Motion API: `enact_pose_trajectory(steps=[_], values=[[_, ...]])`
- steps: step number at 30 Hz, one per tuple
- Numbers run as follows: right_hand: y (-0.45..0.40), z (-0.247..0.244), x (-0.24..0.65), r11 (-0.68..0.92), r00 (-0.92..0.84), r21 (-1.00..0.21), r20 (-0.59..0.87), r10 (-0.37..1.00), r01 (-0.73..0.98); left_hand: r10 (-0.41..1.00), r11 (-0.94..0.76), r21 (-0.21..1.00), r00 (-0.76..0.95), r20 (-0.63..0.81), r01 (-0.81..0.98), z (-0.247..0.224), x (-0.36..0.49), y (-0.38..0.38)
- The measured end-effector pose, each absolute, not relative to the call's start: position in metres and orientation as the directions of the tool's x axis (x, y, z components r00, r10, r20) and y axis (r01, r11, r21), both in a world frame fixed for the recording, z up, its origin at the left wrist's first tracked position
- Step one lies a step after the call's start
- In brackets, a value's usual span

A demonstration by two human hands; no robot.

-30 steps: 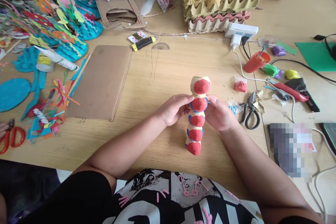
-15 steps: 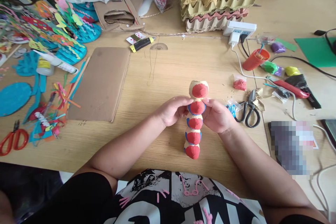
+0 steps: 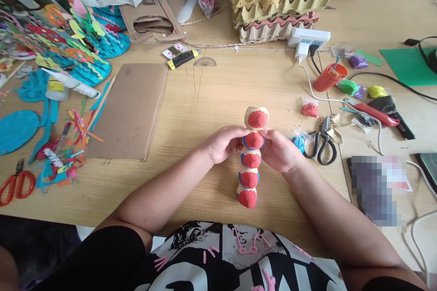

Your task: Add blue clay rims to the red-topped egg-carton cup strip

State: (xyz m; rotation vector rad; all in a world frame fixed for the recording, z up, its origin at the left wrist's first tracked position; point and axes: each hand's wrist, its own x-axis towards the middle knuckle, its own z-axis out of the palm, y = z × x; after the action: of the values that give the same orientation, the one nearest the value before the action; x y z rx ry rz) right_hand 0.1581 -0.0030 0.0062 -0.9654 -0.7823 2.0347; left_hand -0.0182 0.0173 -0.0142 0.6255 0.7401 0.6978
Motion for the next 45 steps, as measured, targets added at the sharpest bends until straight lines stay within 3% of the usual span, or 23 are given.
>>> enact_pose_trajectory(steps=[3, 7, 10, 12, 15, 19, 21, 24, 30, 34, 37, 41, 45], values=[[0.005, 0.001, 0.166, -0.533, -0.373, -0.78, -0.411, 0.832, -0.328, 0.759, 0.6, 0.736, 0.514, -0.399, -0.315, -0.013, -0.019, 0.021], [0.019, -0.004, 0.183, -0.488, -0.254, -0.854, -0.439, 0.862, -0.18, 0.835, 0.495, 0.849, 0.375, -0.404, -0.187, -0.014, -0.02, 0.024], [0.022, -0.002, 0.189, -0.396, -0.18, -0.914, -0.406, 0.896, 0.09, 0.894, 0.346, 0.938, 0.293, -0.34, 0.032, -0.016, -0.021, 0.024], [0.02, 0.0, 0.188, -0.266, -0.189, -0.902, -0.342, 0.92, 0.34, 0.937, 0.156, 0.955, 0.268, -0.224, 0.252, -0.016, -0.023, 0.022], [0.016, 0.001, 0.184, 0.018, -0.233, -0.773, -0.169, 0.958, 0.634, 0.96, -0.192, 0.784, 0.28, 0.025, 0.591, -0.015, -0.025, 0.02], [0.011, 0.001, 0.178, 0.2, -0.288, -0.57, -0.068, 0.955, 0.797, 0.938, -0.345, 0.469, 0.318, 0.139, 0.813, -0.016, -0.027, 0.02], [0.009, 0.004, 0.177, 0.216, -0.293, -0.484, -0.089, 0.952, 0.848, 0.932, -0.363, 0.402, 0.326, 0.161, 0.841, -0.02, -0.027, 0.021], [0.008, 0.018, 0.183, 0.207, -0.242, -0.367, -0.052, 0.969, 0.907, 0.925, -0.375, 0.425, 0.302, 0.231, 0.824, -0.025, -0.029, 0.023], [0.002, 0.051, 0.228, -0.093, 0.097, -0.058, 0.059, 0.994, 0.994, 0.911, -0.389, 0.546, 0.223, 0.347, 0.742, -0.025, -0.029, 0.025], [-0.005, 0.047, 0.243, -0.278, 0.279, 0.03, -0.141, 0.95, 0.96, 0.908, -0.394, 0.592, 0.199, 0.369, 0.703, -0.023, -0.027, 0.023], [-0.011, 0.035, 0.236, -0.259, 0.259, 0.02, -0.16, 0.953, 0.966, 0.904, -0.405, 0.6, 0.2, 0.379, 0.69, -0.022, -0.026, 0.021], [-0.02, 0.025, 0.228, -0.139, 0.138, -0.037, -0.034, 0.99, 0.99, 0.887, -0.429, 0.613, 0.184, 0.423, 0.663, -0.02, -0.025, 0.02], [-0.033, 0.029, 0.225, 0.018, 0.019, -0.3, 0.121, 0.992, 0.954, 0.862, -0.481, 0.624, 0.202, 0.465, 0.616, -0.017, -0.024, 0.017]])
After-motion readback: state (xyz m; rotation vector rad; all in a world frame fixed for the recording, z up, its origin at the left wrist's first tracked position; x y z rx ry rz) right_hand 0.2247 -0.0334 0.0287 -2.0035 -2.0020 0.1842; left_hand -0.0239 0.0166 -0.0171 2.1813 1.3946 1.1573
